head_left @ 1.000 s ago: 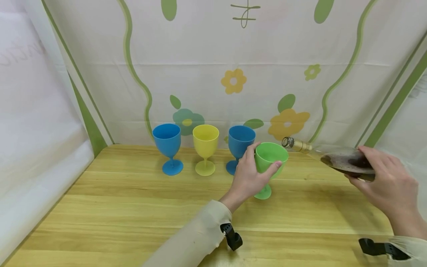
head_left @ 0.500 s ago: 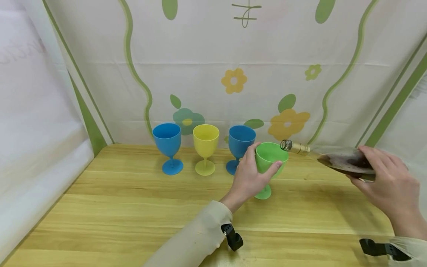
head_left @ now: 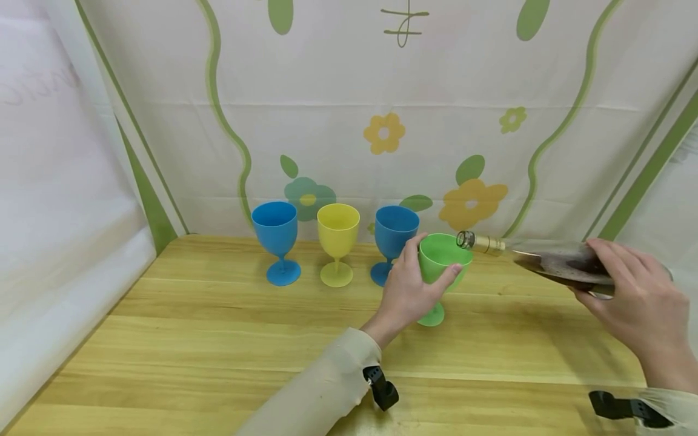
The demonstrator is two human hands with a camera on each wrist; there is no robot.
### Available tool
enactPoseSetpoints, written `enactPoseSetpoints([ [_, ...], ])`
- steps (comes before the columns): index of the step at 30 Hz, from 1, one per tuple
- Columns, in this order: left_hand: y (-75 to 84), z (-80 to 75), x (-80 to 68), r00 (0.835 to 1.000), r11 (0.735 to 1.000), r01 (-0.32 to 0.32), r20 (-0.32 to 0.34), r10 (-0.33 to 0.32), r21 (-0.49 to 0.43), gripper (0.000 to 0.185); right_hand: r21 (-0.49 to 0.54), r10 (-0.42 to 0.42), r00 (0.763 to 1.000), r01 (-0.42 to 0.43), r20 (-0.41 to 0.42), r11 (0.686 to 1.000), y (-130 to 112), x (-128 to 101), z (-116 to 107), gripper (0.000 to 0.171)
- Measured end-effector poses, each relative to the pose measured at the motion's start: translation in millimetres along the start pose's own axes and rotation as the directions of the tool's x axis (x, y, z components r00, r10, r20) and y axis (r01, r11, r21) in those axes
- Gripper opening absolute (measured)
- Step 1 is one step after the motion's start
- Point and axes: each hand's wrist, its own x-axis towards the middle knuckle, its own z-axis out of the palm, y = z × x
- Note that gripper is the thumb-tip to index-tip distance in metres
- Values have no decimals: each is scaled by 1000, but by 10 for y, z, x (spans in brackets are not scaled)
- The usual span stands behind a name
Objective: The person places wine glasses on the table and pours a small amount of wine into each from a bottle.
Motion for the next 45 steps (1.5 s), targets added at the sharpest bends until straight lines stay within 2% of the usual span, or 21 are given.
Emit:
enactPoseSetpoints([
  [12,5,5,-6,1000,1000,0,-14,1,12,83,11,-67,996,67,-56,998,9,35,-16,104],
  [15,2,8,-5,1000,1000,-5,-15,6,20,83,25,-90,993,92,-75,995,29,26,-10,77],
  [17,1,10,-4,1000,1000,-6,-16,6,23,83,36,-100,992,103,-79,994,40,16,-8,70],
  [31,-3,7,0,1000,999,-1,-15,2,38,83,30,-113,992,115,-54,993,28,38,-78,109],
  [38,2,4,1,1000,999,-5,-14,5,48,83,15,-129,992,129,-9,991,29,62,-121,108],
  [39,3,4,1,1000,999,-4,-14,5,48,83,11,-133,991,133,-2,991,29,63,-126,97],
  [45,1,5,2,1000,999,-10,-18,11,48,83,-3,-129,991,129,20,992,14,64,-154,105],
])
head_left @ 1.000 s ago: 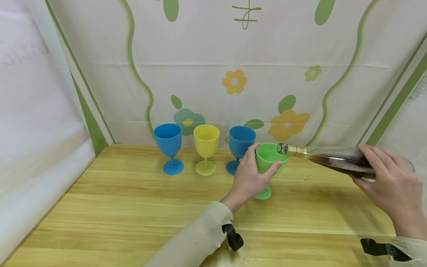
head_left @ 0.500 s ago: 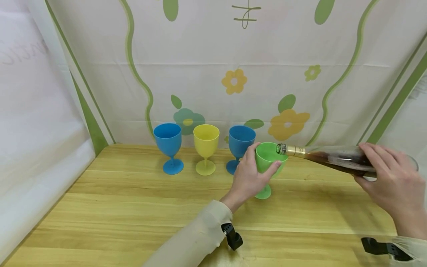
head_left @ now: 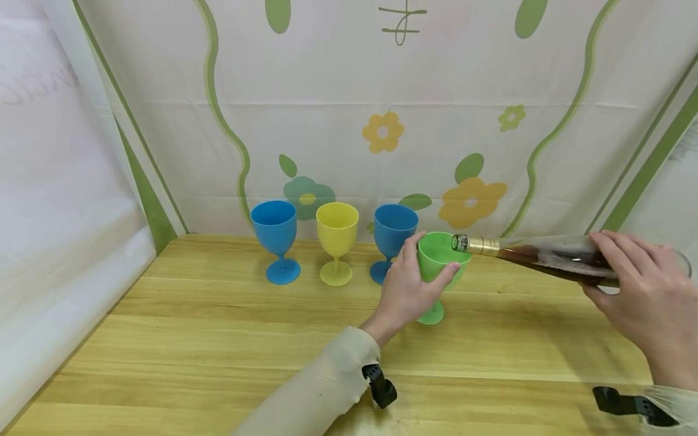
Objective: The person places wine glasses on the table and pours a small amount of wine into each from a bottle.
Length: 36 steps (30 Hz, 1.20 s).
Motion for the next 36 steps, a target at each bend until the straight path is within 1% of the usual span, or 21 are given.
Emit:
enactPoseSetpoints([
  [1,0,0,-1,1000,1000,-2,-2,2,0,82,1,4,1000,-4,-1,1000,-4,2,-4,118],
  [10,-3,2,-3,1000,1000,-11,-7,11,0,82,-4,4,999,-4,-46,1000,7,2,7,113],
  [14,-6,2,-2,1000,1000,-18,-10,18,0,82,2,-13,999,13,-53,1000,21,7,-2,104],
  [17,-8,3,-2,1000,1000,-20,-9,20,2,82,13,-17,997,18,-72,1000,19,9,7,100],
  [21,-6,0,-3,1000,1000,-16,-7,16,2,81,28,-6,996,9,-88,1000,7,12,21,103],
  [26,2,-3,-6,1000,1000,-5,-4,5,4,82,37,-1,997,3,-80,999,19,7,26,105],
  [30,2,0,-4,1000,1000,-4,-4,4,11,83,43,-12,997,15,-75,999,21,17,14,106],
  [33,1,2,-2,1000,1000,-6,-6,6,15,83,34,-34,999,35,-34,999,29,32,-24,109],
  [36,0,3,-4,1000,1000,-6,-7,6,15,82,4,-50,998,50,27,999,39,47,-67,111],
])
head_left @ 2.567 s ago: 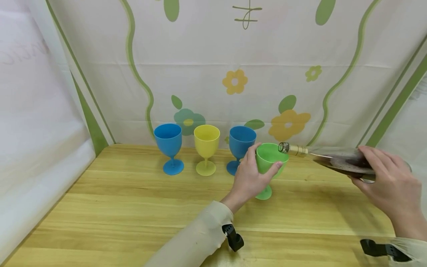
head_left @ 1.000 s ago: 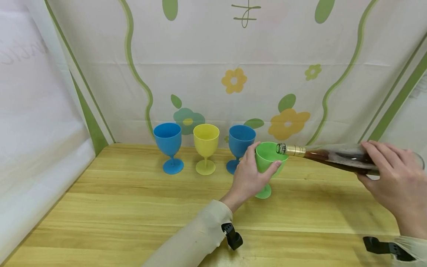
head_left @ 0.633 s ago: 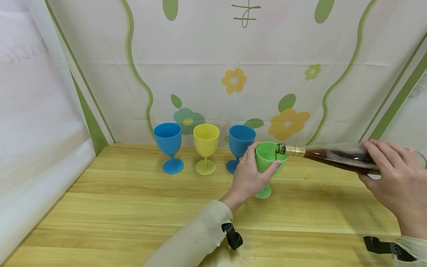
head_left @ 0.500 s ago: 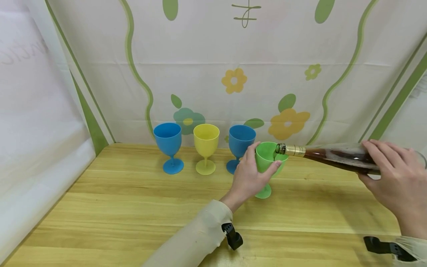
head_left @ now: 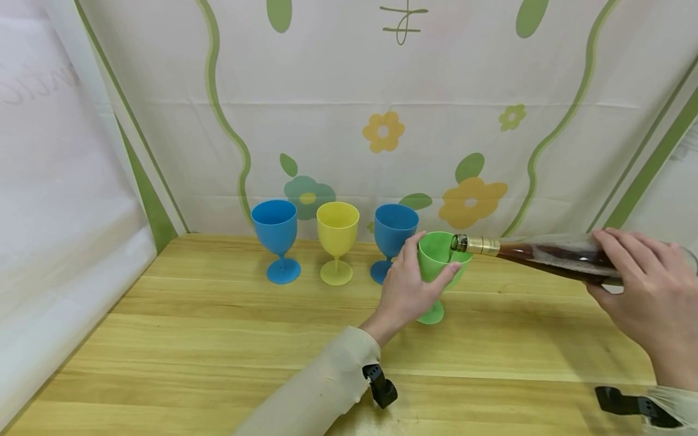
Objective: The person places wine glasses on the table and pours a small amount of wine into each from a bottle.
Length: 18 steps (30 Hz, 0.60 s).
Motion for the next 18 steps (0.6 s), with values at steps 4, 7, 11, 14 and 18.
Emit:
enactPoseSetpoints([
  [4,-1,-2,-4,1000,1000,0,-1,0,-3,82,-23,3,1000,-2,27,1000,-5,9,-20,111],
  [7,-3,-1,-4,1000,1000,0,-3,0,-2,81,-28,2,1000,-2,27,1000,-12,16,-25,110],
  [11,-3,-1,-6,1000,1000,-1,-2,1,-5,82,-3,10,999,-11,-33,1000,-18,21,8,105],
  [14,-2,-1,-6,1000,1000,-4,-3,4,-7,82,31,22,995,-19,-102,999,-20,19,52,100],
  [18,-1,1,-7,1000,1000,-7,-6,7,-5,81,18,13,998,-12,-58,1000,-18,18,28,105],
])
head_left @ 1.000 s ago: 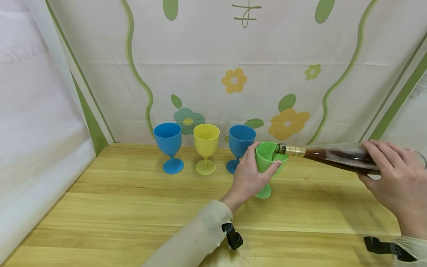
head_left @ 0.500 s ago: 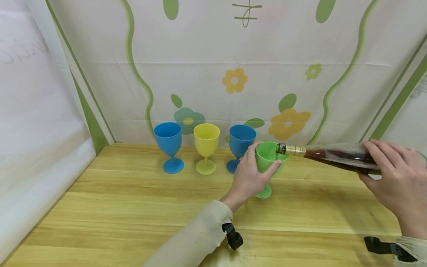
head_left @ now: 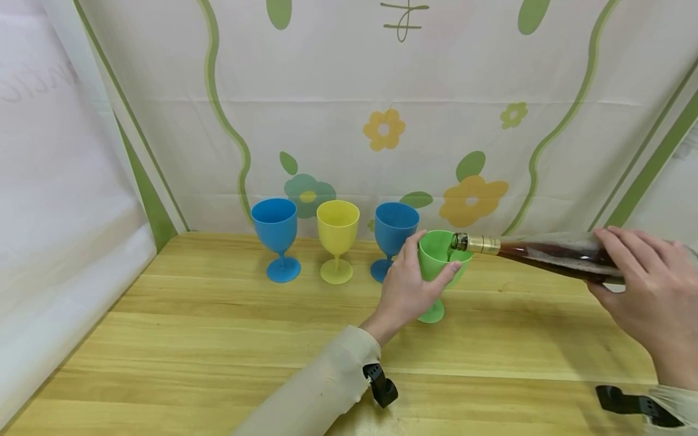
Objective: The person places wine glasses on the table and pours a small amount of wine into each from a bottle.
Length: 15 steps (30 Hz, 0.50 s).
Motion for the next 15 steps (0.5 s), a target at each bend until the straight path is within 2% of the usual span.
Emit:
enactPoseSetpoints([
  [2,4,2,-1,1000,1000,1,0,-1,2,80,-5,-8,1000,8,26,1000,-4,3,-25,108],
  [7,8,4,-1,1000,1000,6,2,-6,2,80,10,-1,1000,0,15,1000,-6,-26,9,106],
  [11,3,3,-1,1000,1000,3,1,-3,-2,81,-15,-16,1000,16,24,1000,-6,-28,42,72],
  [15,3,2,-4,1000,1000,-5,-5,5,4,80,-23,-11,1000,11,0,1000,-20,-21,79,82],
])
